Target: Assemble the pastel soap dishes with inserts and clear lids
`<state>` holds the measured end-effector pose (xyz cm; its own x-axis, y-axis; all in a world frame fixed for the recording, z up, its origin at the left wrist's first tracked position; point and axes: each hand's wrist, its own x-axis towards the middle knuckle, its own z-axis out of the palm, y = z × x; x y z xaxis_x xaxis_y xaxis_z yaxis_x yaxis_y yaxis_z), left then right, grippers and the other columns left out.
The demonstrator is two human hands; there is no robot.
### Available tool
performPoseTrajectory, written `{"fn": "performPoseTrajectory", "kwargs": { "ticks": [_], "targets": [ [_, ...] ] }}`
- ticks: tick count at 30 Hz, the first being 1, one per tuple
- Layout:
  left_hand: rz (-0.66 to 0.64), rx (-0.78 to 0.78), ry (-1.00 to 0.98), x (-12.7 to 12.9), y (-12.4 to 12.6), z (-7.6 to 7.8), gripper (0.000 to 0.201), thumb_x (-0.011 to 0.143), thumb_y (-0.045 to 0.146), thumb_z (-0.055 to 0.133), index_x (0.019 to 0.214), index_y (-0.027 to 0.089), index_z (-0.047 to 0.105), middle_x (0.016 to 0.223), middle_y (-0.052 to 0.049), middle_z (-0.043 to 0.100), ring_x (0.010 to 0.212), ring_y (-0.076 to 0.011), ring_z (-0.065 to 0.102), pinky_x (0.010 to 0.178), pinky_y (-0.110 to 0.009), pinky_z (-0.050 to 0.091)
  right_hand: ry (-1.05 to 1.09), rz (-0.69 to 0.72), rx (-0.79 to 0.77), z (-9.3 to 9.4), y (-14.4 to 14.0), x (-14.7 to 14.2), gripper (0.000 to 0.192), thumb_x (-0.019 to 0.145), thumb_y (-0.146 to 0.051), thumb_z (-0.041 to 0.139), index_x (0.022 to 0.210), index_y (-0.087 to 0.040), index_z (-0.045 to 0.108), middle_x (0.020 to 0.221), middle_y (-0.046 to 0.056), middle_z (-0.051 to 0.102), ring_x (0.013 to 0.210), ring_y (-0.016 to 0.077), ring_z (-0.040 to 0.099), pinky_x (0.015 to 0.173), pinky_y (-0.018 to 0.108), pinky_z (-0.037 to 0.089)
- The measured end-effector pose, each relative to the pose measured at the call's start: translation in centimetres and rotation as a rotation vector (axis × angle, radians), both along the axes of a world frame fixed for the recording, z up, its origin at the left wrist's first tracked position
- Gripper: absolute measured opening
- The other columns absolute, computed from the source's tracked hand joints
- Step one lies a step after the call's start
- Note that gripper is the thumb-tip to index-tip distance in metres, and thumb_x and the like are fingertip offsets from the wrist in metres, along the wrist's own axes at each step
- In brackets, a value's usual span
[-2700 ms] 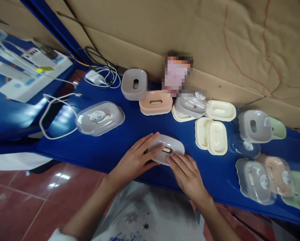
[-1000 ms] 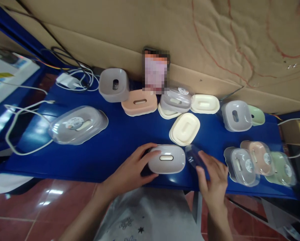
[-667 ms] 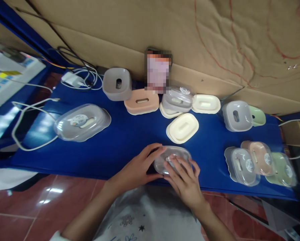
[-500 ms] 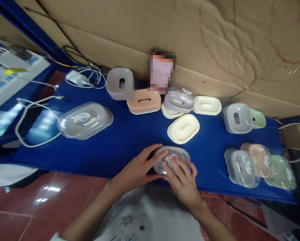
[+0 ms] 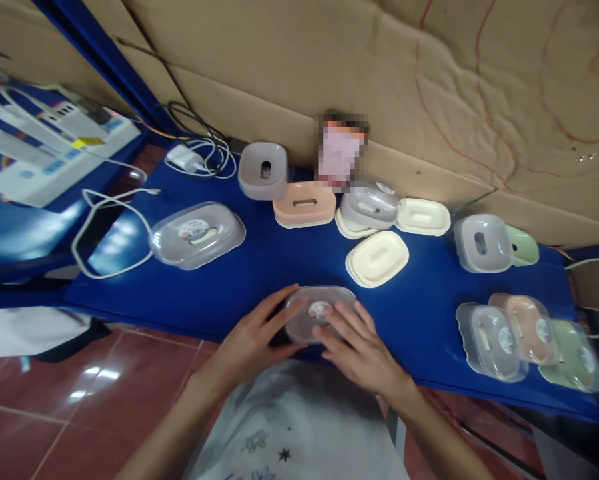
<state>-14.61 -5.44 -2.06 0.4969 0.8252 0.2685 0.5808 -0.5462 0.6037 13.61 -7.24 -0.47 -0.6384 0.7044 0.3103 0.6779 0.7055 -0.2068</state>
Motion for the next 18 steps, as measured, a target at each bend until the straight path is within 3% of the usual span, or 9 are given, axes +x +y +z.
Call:
{"fn": "performPoseTrajectory", "kwargs": {
  "ticks": [5,8,11,13,15,18],
  "targets": [
    [0.231,0.053,0.071,-3.8,-0.1,0.3,0.082,0.100,0.027,0.073,0.170,0.028,0.031,0.171,-0.020,0.040,0.154,-0.0408,0.050,0.120,-0.062,0.052,-0.020,-0.326,-0.023,0.2,3.2,3.0,0.058,0.109,-0.031,0.060,0.164,-0.020,0.043,0.158,0.015,0.062,0.155,0.0307,0.048,0.131,0.058,0.025],
    [0.366,0.197,0.125,-4.2,-0.1,0.5,0.089,0.095,0.018,0.077,0.170,0.031,0.031,0.179,-0.017,0.025,0.161,-0.0464,0.035,0.125,-0.070,0.042,0.014,-0.407,-0.007,-0.1,3.5,5.0,0.053,0.107,-0.035,0.066,0.157,-0.022,0.052,0.144,0.013,0.072,0.139,0.0305,0.063,0.128,0.057,0.028],
    [0.413,0.344,0.059,-2.1,0.1,0.9,0.088,0.092,0.010,0.076,0.167,0.034,0.037,0.172,-0.014,0.038,0.158,-0.0407,0.042,0.125,-0.065,0.044,0.032,-0.385,0.006,-0.2,2.6,6.7,0.036,0.106,-0.025,0.065,0.142,-0.027,0.066,0.132,0.006,0.077,0.127,0.0255,0.070,0.128,0.053,0.028],
    [0.332,0.346,-0.012,0.6,0.6,1.4,0.079,0.095,0.008,0.072,0.164,0.031,0.041,0.160,-0.014,0.053,0.148,-0.0333,0.054,0.120,-0.055,0.051,0.035,-0.387,0.035,-0.2,1.8,7.9,0.034,0.105,-0.018,0.062,0.136,-0.029,0.070,0.128,0.003,0.079,0.127,0.0242,0.070,0.128,0.053,0.027],
    [0.159,0.289,-0.017,3.8,1.6,2.0,0.063,0.100,0.010,0.064,0.158,0.025,0.047,0.154,-0.014,0.059,0.144,-0.0288,0.058,0.117,-0.048,0.054,0.040,-0.442,0.077,-0.2,1.0,9.2,0.033,0.105,-0.015,0.061,0.134,-0.029,0.071,0.129,0.003,0.079,0.129,0.0250,0.069,0.127,0.054,0.029],
    [-0.075,0.236,0.144,8.5,3.5,2.6,0.048,0.104,0.017,0.060,0.152,0.019,0.055,0.164,-0.016,0.051,0.154,-0.0329,0.047,0.123,-0.052,0.046,0.046,-0.555,0.122,-0.4,0.3,10.8,0.028,0.106,-0.016,0.059,0.128,-0.026,0.073,0.129,0.006,0.079,0.130,0.0276,0.068,0.121,0.054,0.037]
  ]
}}
